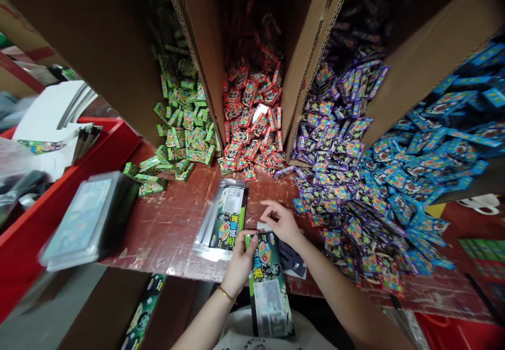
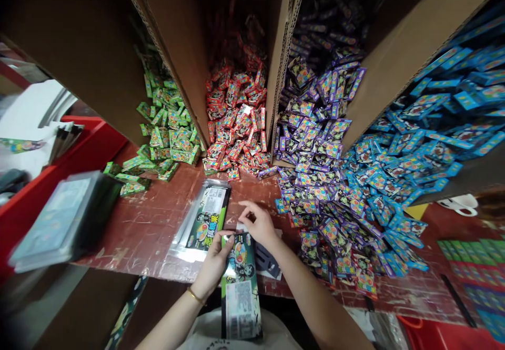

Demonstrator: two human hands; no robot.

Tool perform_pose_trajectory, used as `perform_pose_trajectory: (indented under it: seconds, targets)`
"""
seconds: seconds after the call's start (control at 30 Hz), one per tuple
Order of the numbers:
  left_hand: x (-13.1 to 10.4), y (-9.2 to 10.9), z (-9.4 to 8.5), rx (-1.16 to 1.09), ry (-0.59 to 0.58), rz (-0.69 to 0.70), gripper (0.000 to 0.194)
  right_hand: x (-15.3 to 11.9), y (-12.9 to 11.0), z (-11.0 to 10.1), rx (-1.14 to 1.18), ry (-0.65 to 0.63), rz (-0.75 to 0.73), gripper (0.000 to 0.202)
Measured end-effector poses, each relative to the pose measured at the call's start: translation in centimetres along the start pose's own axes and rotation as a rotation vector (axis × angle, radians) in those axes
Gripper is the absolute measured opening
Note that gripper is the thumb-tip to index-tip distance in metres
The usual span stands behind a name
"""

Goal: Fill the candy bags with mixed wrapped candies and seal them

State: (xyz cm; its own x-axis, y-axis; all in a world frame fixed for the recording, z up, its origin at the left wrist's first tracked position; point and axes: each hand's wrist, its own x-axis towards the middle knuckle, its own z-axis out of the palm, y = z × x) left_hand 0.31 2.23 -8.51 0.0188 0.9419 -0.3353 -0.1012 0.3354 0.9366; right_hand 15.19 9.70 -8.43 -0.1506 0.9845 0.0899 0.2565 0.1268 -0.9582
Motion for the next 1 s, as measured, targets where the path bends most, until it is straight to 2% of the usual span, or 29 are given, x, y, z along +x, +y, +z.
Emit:
perform_pose_trajectory:
  seconds: [0.07,0.1,0.23,0.37,0.43,0.6,0.73,0.83,0.93,1.0]
  targets:
    - [-0.1,0.2,0.1,-0.007,-0.013,0.019,0.025,-0.1,-0.9,-0.8,0.140,0.074,0.023,0.035]
    - [-0.2,0.5,0.1,-0.009,-0.028,0.033,0.024,-0.3,-1.5,-1.2,0.215,0.057,0.052,0.038]
    - [-0.7,1.6,0.8,0.052,-0.110,0.119,0.026,-1.1,-3.4,-2.5,0.342,-0.172,0.148,0.046]
    - [-0.7,2.2,1.4,0.123,-0.117,0.204,0.027,-2.0,-4.6,-3.4,0.249,-0.241,0.140,0.046]
    - [-0.6,2.2,1.6,0.125,-0.129,0.207,0.026,-2.3,-5.0,-3.5,0.197,-0.241,0.117,0.044]
    - [-0.5,2.1,1.7,0.131,-0.106,0.182,0.027,-2.6,-5.4,-3.8,0.199,-0.138,0.075,0.036]
    - [-0.6,2.4,1.9,0.111,-0.151,0.168,0.027,-2.8,-4.7,-3.5,0.163,-0.197,0.063,0.035]
    - [-0.6,2.6,2.0,0.126,-0.159,0.180,0.027,-3.0,-4.1,-3.1,0.132,-0.190,0.054,0.034]
    - [-0.8,2.9,2.1,0.172,-0.129,0.235,0.025,-3.1,-3.9,-2.7,0.205,-0.153,0.103,0.037]
    - [-0.9,3.0,2.4,0.178,-0.083,0.251,0.025,-2.9,-4.1,-2.6,0.340,-0.162,0.226,0.043]
